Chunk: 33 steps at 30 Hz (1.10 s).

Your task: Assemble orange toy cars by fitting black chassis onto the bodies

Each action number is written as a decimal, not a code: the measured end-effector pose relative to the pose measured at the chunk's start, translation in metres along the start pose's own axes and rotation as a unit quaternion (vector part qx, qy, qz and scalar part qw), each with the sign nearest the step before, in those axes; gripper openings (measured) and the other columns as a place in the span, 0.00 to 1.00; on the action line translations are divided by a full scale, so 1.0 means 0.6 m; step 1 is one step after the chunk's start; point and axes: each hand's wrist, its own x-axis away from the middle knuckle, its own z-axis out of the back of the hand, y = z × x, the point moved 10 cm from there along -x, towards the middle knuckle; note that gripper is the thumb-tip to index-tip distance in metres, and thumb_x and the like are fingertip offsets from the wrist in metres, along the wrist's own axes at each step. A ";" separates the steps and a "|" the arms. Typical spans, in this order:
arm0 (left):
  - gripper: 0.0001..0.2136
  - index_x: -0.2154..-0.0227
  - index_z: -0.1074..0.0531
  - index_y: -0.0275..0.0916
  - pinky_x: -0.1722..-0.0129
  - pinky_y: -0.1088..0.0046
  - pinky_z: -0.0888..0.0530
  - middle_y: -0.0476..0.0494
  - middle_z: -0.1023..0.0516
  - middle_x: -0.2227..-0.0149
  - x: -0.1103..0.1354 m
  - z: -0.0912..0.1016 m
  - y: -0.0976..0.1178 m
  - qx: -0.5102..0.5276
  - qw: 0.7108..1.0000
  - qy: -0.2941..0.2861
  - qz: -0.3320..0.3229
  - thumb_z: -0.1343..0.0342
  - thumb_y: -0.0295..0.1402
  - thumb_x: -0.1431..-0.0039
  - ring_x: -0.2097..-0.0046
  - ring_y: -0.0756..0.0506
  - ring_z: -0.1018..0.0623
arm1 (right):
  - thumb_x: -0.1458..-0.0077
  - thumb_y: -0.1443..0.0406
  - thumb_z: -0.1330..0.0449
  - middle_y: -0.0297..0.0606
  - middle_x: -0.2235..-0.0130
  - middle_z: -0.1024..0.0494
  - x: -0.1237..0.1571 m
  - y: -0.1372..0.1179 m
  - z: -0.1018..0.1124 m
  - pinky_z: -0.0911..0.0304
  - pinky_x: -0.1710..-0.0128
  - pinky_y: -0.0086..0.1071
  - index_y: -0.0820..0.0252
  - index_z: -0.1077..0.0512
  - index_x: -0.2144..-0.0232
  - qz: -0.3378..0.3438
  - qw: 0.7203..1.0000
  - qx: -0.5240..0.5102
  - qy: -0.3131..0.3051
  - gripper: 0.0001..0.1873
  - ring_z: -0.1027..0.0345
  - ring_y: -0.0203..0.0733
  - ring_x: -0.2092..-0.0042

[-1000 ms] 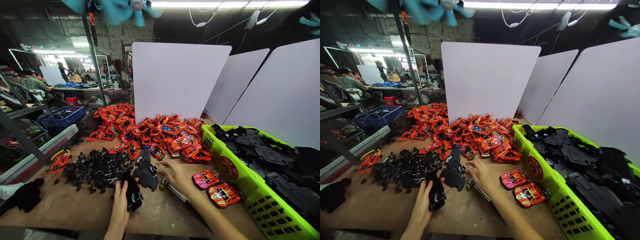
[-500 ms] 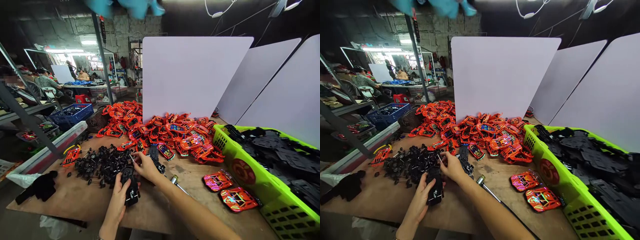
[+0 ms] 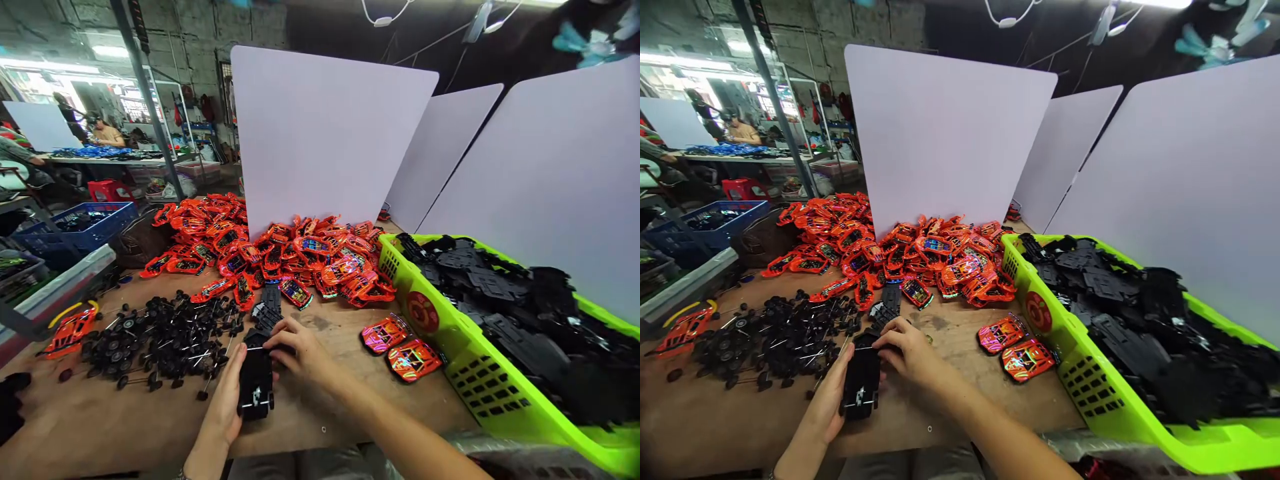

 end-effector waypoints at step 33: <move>0.22 0.43 0.31 0.33 0.53 0.56 0.21 0.33 0.16 0.57 -0.001 -0.086 -0.024 0.101 0.990 -0.085 0.056 0.57 0.42 0.31 0.56 0.37 0.17 | 0.36 0.64 0.50 0.54 0.47 0.28 0.063 0.164 0.111 0.38 0.48 0.43 0.62 0.35 0.46 -0.311 0.892 0.325 0.035 0.18 0.33 0.53 0.47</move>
